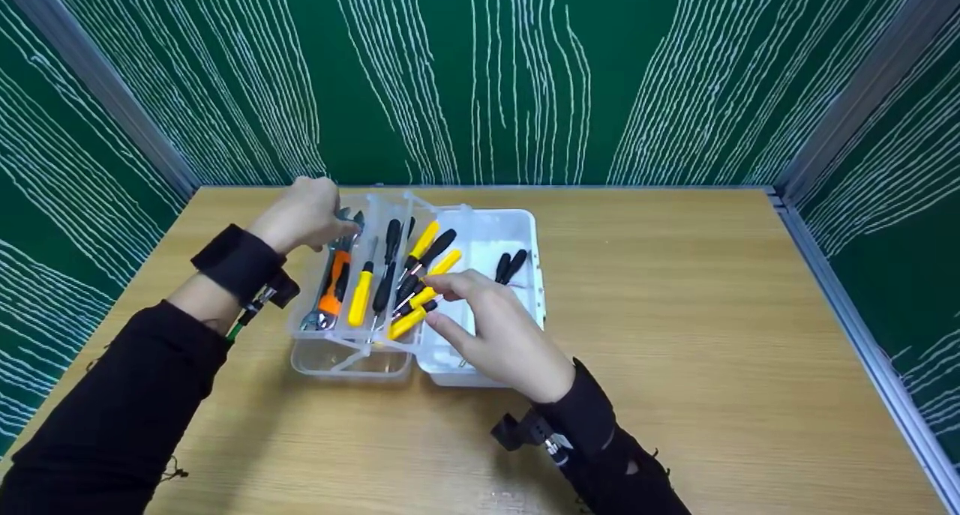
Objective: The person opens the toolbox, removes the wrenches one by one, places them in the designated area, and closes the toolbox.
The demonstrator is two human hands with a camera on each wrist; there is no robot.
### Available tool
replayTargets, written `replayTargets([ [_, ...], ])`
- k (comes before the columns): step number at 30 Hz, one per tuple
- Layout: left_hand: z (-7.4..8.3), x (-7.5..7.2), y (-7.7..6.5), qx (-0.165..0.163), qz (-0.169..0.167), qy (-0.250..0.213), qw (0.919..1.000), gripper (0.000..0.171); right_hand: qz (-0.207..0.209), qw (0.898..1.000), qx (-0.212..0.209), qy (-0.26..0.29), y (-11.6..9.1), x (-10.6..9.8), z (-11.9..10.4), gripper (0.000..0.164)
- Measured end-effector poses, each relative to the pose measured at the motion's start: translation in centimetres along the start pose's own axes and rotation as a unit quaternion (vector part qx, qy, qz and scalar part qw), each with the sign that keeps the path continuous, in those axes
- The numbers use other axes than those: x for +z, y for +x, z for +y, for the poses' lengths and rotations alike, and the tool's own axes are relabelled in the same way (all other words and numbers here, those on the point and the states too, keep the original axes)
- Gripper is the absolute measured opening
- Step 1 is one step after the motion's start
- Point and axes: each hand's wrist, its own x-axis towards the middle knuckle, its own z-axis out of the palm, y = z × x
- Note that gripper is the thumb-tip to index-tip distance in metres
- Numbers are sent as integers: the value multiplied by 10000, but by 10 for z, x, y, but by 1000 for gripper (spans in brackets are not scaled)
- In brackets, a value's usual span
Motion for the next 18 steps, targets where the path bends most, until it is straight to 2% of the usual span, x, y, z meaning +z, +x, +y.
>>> replayTargets([
  [10,-2,11,8,148,197,314,9992,18,4,9999,-119,-49,-2,1,-4,40],
  [18,-1,15,11,158,236,332,9990,24,139,9993,-344,-68,-4,3,-4,39],
])
